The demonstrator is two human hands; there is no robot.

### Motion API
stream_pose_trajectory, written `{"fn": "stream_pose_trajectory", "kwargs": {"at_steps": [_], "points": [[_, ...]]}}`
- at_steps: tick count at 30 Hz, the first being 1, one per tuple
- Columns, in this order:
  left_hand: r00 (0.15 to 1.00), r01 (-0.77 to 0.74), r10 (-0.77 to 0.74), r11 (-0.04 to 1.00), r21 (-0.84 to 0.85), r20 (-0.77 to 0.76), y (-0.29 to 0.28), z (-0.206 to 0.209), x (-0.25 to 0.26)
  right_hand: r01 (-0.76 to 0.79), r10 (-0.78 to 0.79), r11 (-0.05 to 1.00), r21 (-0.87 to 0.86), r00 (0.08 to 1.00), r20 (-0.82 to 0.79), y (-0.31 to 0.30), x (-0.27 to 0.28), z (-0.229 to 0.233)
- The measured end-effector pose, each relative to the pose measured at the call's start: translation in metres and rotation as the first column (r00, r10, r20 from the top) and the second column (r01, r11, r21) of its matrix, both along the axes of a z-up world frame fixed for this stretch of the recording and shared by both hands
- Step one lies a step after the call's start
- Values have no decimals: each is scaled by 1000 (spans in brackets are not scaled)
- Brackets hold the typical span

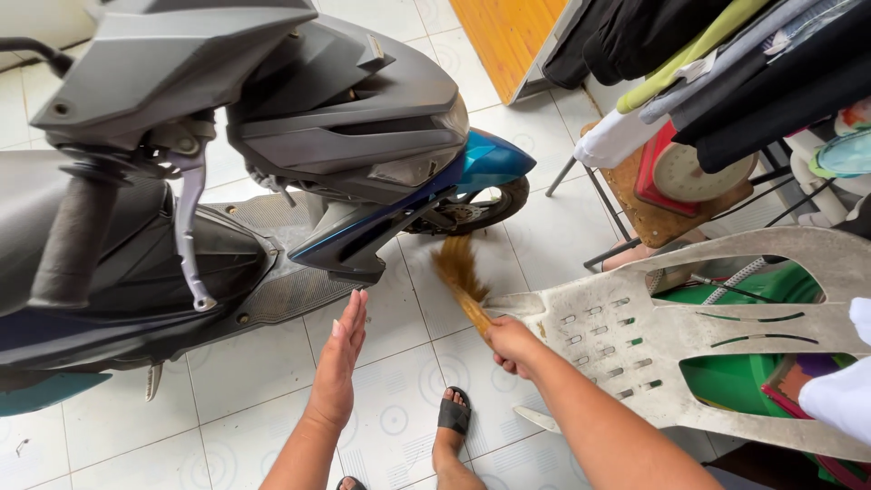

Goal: The person uses a hand broom to sweep dust and debris from the floor around a motorcycle and a shoe rack.

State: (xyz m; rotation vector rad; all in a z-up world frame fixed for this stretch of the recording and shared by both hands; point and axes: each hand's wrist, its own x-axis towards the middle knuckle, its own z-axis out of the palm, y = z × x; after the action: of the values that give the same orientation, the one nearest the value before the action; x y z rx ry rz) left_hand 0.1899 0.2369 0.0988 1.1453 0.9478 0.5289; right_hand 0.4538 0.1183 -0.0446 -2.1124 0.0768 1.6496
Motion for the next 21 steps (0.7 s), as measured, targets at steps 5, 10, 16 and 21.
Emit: {"fn": "stream_pose_trajectory", "kwargs": {"at_steps": [5,10,16,21], "points": [[1000,-29,29,1000,9,-1,-10,3,-29,63,-61,997,38,997,-46,-30,-6,21],[998,-63,63,998,12,9,-20,-1,-52,74,-76,997,30,996,49,-63,30,72],[992,-122,122,992,-2,44,-29,7,-72,40,-46,999,32,970,237,-87,91,102],[986,-166,165,986,17,28,-35,1,-95,18,-49,996,88,930,363,-71,107,82]]}}
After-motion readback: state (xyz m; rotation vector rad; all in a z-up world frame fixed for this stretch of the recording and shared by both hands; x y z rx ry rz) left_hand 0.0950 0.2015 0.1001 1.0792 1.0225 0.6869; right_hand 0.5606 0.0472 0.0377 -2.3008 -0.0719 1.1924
